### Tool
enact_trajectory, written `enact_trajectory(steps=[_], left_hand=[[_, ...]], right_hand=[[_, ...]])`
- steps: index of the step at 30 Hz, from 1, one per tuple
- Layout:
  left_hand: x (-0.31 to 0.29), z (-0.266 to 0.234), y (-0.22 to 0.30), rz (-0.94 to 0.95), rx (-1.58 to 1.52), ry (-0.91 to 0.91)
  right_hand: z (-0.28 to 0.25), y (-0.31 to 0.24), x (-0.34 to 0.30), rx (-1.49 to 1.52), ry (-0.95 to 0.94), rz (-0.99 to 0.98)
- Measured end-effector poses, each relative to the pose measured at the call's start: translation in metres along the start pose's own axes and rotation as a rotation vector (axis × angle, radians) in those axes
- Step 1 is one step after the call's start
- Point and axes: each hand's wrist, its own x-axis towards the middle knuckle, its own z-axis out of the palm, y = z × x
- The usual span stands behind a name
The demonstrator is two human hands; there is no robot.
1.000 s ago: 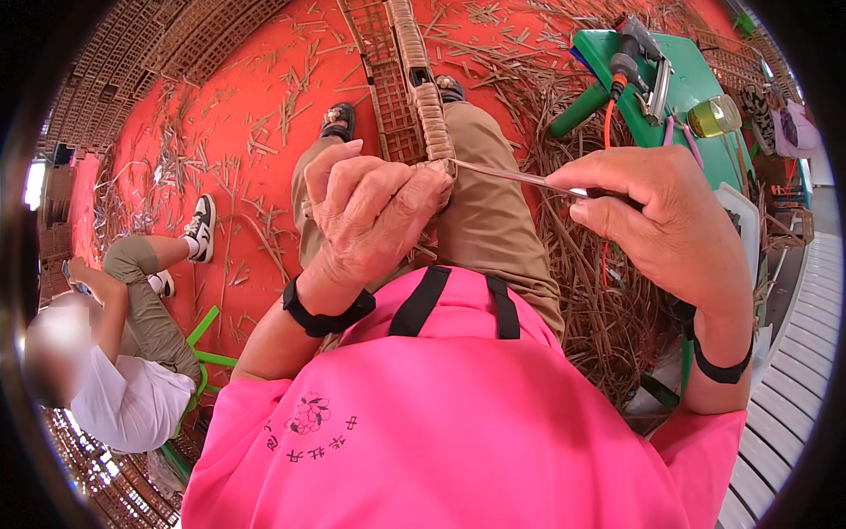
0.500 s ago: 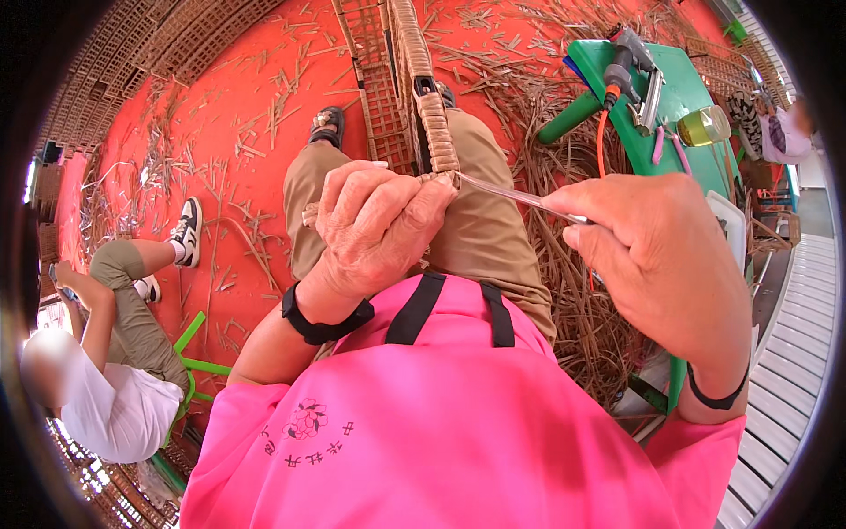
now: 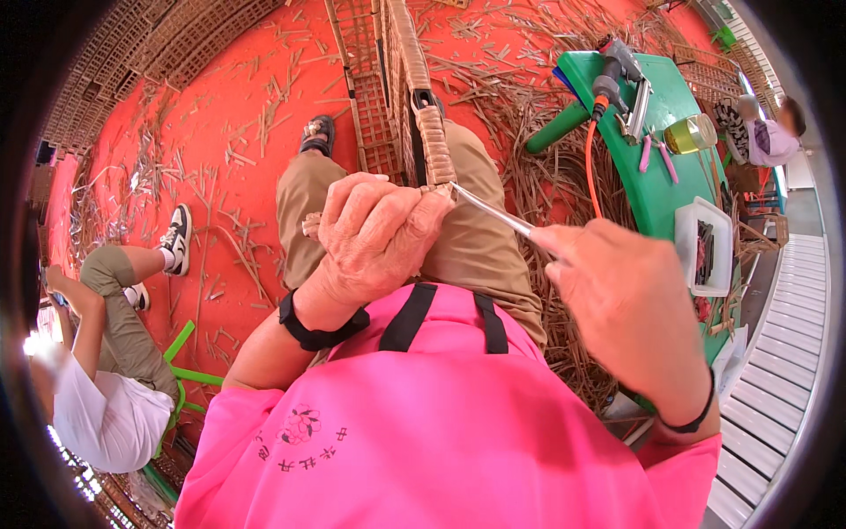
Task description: Using a pneumatic stapler and cutters to attach and finish bamboo strips on a wicker chair frame.
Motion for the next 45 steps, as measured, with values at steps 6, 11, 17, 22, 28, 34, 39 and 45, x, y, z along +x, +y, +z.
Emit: enact_trajectory(steps=[6, 11, 17, 22, 28, 34, 39, 45], left_hand=[[0.001, 0.004, 0.002, -0.023, 0.021, 0.017], [-0.001, 0.005, 0.001, -0.021, 0.041, 0.007], [-0.001, 0.002, 0.000, -0.033, 0.041, 0.004], [0.000, 0.003, 0.001, -0.030, 0.052, 0.007], [0.001, 0.003, 0.002, -0.045, 0.063, -0.049], [0.001, 0.002, 0.004, -0.044, 0.065, -0.059], [0.002, 0.002, 0.001, -0.036, 0.075, -0.045], [0.003, 0.001, 0.001, -0.034, 0.076, -0.062]], right_hand=[[-0.042, 0.003, 0.042, 0.194, -0.290, 0.252], [-0.045, 0.011, 0.050, 0.146, -0.362, 0.204], [-0.010, -0.021, 0.011, -0.305, -0.115, -0.196], [0.022, -0.024, -0.010, -0.248, 0.050, -0.037], [0.003, -0.015, -0.001, -0.154, -0.010, -0.061], [-0.030, -0.011, 0.029, 0.015, -0.176, 0.062], [-0.024, -0.030, 0.025, -0.215, -0.174, -0.032], [0.014, -0.031, -0.007, -0.302, -0.020, -0.020]])
